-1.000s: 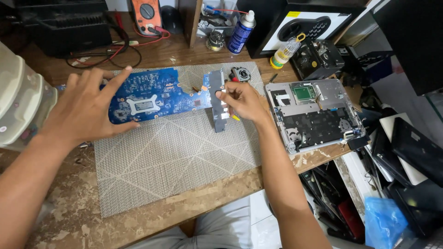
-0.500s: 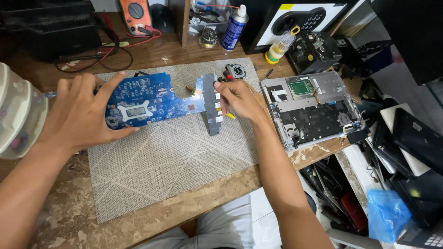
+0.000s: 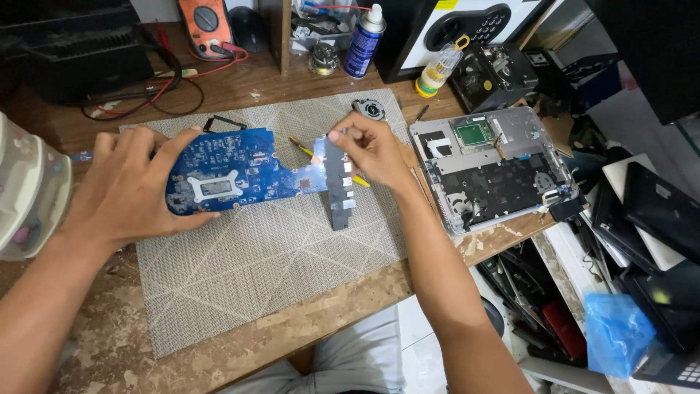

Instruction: Applying thermal paste to a laptop motherboard and inspecting the hardware components on a repair bench.

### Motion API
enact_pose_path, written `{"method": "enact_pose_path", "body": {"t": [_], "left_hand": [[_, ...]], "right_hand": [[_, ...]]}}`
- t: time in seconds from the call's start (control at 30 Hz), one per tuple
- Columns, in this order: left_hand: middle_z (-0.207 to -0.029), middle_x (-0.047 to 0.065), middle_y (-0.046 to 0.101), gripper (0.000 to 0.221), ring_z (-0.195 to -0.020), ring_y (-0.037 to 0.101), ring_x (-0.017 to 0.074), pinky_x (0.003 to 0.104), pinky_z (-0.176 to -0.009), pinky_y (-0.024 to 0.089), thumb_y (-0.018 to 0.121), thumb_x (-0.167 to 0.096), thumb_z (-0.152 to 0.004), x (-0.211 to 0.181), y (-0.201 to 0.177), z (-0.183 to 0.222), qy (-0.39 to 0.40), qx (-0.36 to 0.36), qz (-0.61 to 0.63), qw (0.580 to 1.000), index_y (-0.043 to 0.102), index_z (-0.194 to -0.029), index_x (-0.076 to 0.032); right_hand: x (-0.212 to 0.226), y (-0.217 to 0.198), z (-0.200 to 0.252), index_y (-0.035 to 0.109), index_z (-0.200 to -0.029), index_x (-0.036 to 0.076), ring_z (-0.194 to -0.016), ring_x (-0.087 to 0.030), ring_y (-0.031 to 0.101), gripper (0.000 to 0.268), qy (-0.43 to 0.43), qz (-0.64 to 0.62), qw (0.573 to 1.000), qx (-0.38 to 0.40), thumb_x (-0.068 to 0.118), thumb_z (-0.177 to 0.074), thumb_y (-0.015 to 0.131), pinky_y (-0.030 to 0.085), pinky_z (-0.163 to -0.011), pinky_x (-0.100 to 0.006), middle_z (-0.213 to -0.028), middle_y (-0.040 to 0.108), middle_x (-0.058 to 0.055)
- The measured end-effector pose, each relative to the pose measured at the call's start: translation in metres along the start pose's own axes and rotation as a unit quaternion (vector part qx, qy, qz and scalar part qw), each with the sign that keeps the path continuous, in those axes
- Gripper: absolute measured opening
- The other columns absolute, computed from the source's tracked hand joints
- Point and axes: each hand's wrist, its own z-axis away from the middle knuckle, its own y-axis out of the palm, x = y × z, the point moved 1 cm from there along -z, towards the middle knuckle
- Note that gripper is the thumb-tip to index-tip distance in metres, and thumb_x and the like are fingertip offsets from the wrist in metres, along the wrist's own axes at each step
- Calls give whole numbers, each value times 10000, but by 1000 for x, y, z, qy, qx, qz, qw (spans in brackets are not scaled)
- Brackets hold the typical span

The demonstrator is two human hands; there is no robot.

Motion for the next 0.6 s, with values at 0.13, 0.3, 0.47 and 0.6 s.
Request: {"method": "enact_pose_path", "body": {"t": [0.13,0.3,0.47,0.6], "left_hand": [[-1039,87,587,1307,-881,566,205,336,-787,419,574,-989,-544,1,6,0,11,-8,-4,1000,490,-1559,-170],[-1052,96,598,1300,-883,577,217,348,-783,428,566,-990,-550,-1,1,0,4,9,-9,1000,485,-1565,-182],[-1015,67,567,1291,-864,535,204,329,-753,400,538,-1008,-561,3,3,2,1,-16,-41,999,510,-1554,-183],[-1011,52,561,1295,-864,529,188,310,-751,388,505,-1033,-563,4,6,2,6,-24,-62,998,525,-1537,-180]], "right_hand": [[-4,0,0,593,-884,107,-416,-65,585,221,-20,11,1000,-11,196,-1084,567,360,-424,-149,-532,537,37],[-11,0,0,611,-946,116,-589,-21,449,196,-12,-38,999,16,184,-927,795,342,-545,-185,-673,562,51],[-1,-6,-1,419,-1291,189,-564,-46,357,675,39,21,995,92,166,-824,906,320,-480,-204,-726,379,75],[-7,-8,0,179,-1557,167,-1227,-220,493,1137,40,74,985,151,339,-731,941,473,-1011,-340,-1570,214,-90]]}}
